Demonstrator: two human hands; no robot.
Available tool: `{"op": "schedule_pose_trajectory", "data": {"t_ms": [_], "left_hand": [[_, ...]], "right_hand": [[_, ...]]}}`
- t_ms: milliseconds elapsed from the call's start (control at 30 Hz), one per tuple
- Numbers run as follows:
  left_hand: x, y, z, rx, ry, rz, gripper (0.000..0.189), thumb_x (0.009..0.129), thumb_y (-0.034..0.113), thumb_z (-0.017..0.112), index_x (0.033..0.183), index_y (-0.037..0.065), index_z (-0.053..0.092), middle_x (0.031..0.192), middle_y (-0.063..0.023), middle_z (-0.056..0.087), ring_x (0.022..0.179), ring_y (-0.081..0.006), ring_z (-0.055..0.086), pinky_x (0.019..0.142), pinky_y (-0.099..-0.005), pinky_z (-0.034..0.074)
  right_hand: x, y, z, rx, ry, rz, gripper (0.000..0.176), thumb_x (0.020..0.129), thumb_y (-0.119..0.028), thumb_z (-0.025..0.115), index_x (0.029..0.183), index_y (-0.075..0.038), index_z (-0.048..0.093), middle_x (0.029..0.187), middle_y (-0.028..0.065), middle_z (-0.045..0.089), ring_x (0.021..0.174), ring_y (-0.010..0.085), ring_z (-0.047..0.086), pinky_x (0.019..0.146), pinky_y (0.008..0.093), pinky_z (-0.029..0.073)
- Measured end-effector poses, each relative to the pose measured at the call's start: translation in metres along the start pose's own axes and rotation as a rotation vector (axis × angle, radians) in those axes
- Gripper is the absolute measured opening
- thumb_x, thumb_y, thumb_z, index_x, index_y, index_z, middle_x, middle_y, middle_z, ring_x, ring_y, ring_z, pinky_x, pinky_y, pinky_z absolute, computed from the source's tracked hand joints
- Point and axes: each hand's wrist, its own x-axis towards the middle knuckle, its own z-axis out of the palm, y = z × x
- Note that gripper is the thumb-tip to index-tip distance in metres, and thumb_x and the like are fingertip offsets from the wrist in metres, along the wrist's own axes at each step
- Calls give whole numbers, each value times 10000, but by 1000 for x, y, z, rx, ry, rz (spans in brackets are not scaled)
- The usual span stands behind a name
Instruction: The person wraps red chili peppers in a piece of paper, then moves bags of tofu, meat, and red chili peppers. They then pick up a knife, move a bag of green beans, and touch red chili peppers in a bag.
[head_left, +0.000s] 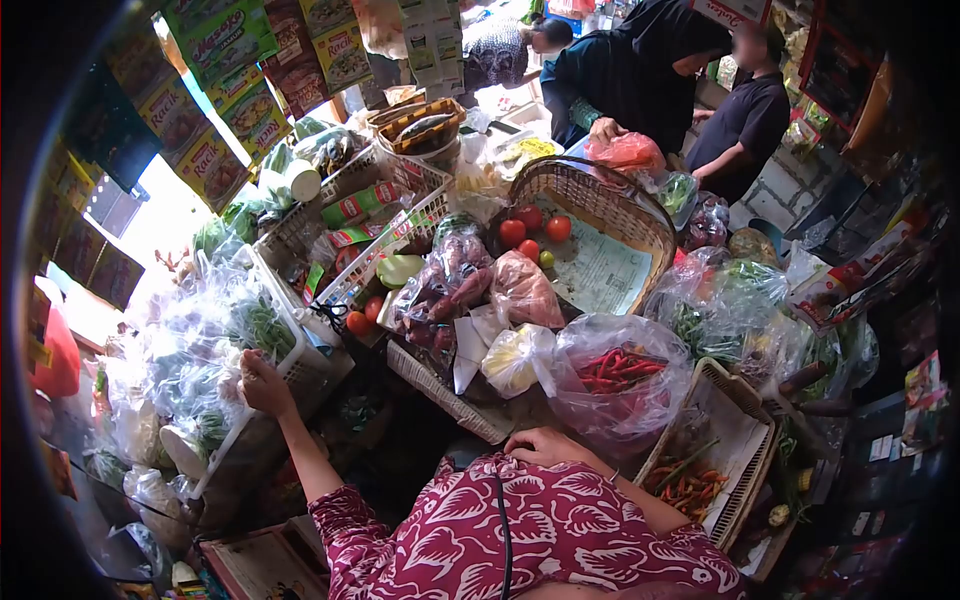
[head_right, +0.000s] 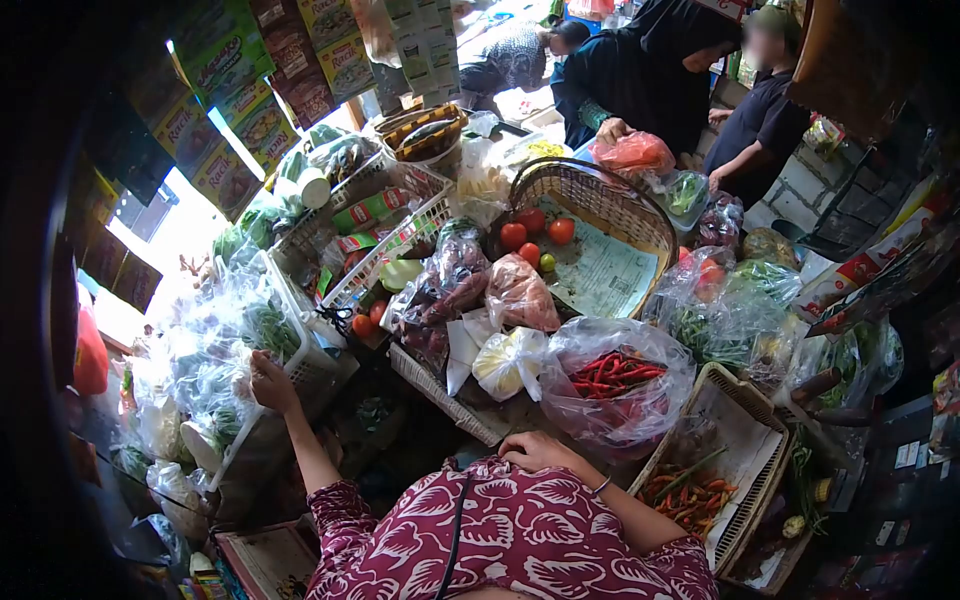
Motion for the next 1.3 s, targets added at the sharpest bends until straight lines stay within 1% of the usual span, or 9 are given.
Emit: {"op": "schedule_pose_trajectory", "data": {"t_ms": [133, 333, 467, 633, 867, 933, 1033, 1200, 1300], "left_hand": [[0, -9, 6, 0, -7, -11, 400, 910, 371, 378, 750, 125, 649, 568, -76, 582, 550, -267, 564, 530, -403, 413], [-1, -3, 2, 9, -11, -6, 395, 909, 370, 378, 767, 121, 650, 589, -81, 596, 561, -268, 572, 537, -404, 418], [0, -16, 9, 1, -13, -11, 398, 908, 375, 377, 776, 118, 650, 605, -81, 605, 571, -268, 577, 545, -404, 422], [0, -10, 5, 11, -61, -74, 403, 909, 371, 375, 776, 110, 652, 644, -85, 620, 591, -273, 582, 554, -404, 426], [0, -12, 7, 2, -39, -38, 407, 910, 370, 378, 769, 106, 654, 634, -86, 617, 589, -272, 582, 550, -404, 426], [1, -13, 7, 46, -26, -10, 407, 911, 367, 378, 767, 105, 655, 631, -86, 616, 591, -271, 584, 547, -404, 425], [1, -7, 4, 14, -42, -41, 403, 912, 363, 378, 765, 110, 654, 632, -83, 616, 586, -272, 579, 548, -407, 423], [0, -7, 4, 23, -33, -29, 398, 911, 361, 382, 761, 111, 653, 614, -79, 608, 572, -268, 575, 548, -403, 424], [1, -5, 3, 20, -37, -28, 396, 911, 359, 383, 761, 110, 652, 608, -78, 605, 574, -266, 576, 551, -400, 426]], "right_hand": [[0, -2, 0, 4, -4, 13, 271, 786, -255, 527, 947, -63, 629, 897, 106, 646, 832, 259, 615, 761, 341, 464], [1, 3, 1, 5, -4, 18, 275, 787, -256, 527, 955, -62, 626, 905, 109, 645, 840, 260, 613, 764, 341, 464], [-1, -4, -2, -12, -15, 36, 282, 784, -261, 529, 960, -62, 625, 904, 113, 644, 839, 261, 613, 763, 342, 463], [0, 0, 0, 13, -14, 31, 285, 784, -264, 529, 958, -60, 626, 904, 113, 644, 836, 260, 613, 761, 340, 463], [0, -2, -1, 9, -17, 8, 271, 791, -247, 524, 958, -58, 624, 909, 113, 643, 836, 259, 614, 766, 337, 465], [0, 0, -1, 10, -17, 11, 271, 790, -247, 525, 958, -59, 624, 911, 112, 643, 839, 261, 614, 767, 339, 464], [0, -1, -1, 9, -19, 22, 273, 788, -247, 528, 961, -59, 624, 915, 113, 643, 844, 265, 613, 771, 341, 463], [2, 4, 1, 7, -15, 22, 282, 785, -251, 530, 966, -56, 622, 922, 115, 642, 856, 269, 610, 780, 341, 460], [1, 2, 0, -5, -38, 34, 289, 801, -266, 532, 990, -63, 617, 945, 104, 639, 869, 242, 608, 792, 326, 449]]}}
